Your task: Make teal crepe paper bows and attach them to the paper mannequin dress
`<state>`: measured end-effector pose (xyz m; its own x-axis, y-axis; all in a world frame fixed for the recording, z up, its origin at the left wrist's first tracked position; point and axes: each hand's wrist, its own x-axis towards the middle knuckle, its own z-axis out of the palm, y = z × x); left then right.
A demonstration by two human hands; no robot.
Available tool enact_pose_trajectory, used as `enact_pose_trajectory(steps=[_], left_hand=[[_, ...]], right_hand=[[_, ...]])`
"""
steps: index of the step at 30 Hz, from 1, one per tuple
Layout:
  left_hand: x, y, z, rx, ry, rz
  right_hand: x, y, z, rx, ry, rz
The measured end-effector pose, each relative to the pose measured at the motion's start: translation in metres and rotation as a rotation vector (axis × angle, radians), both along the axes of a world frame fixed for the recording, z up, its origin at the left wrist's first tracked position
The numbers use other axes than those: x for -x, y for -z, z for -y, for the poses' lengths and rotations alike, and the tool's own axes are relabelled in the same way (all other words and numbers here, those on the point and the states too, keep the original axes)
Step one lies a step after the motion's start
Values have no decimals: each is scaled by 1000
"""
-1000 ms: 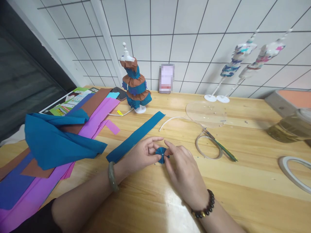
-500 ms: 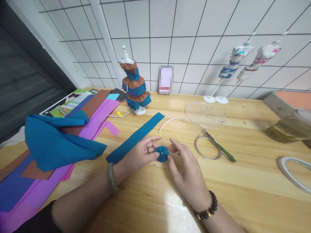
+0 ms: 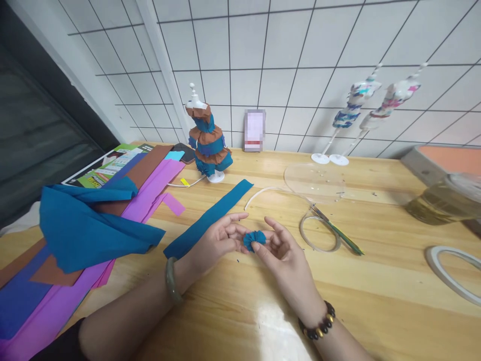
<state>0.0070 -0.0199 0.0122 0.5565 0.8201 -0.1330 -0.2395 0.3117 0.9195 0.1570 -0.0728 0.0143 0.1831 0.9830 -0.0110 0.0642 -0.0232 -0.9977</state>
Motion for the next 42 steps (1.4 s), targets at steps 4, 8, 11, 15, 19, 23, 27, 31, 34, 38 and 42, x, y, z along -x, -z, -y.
enact_pose_trajectory(steps=[4, 8, 11, 15, 19, 23, 27, 31, 34, 38, 42], left_hand=[[1, 1, 3, -159, -1, -87], [4, 2, 7, -436, -30, -216], [5, 1, 10, -568, -41, -281], [3, 4, 3, -508, -108, -306], [4, 5, -25, -29, -308, -111], [7, -5, -68, 199, -372, 93], [7, -10, -96, 139, -452, 47], [8, -13, -92, -16, -574, -62], [14, -33, -87, -204, -722, -114], [27, -88, -106, -868, -1051, -311], [38, -137, -144, -1116, -1083, -579]], right_hand=[[-1, 4, -1, 7, 3, -8], [-3, 3, -1, 54, -5, -19], [-3, 1, 1, 65, -24, -39], [-2, -1, 1, 53, -18, -36], [-1, 0, 0, 57, -18, -97], [-1, 2, 0, 44, -44, -176], [-4, 0, 0, 25, -30, -186], [-6, 0, 0, 37, -23, -192], [-5, 3, 0, 50, -21, -227], [0, 6, 1, 26, -51, -257], [2, 6, 1, -18, -58, -262]])
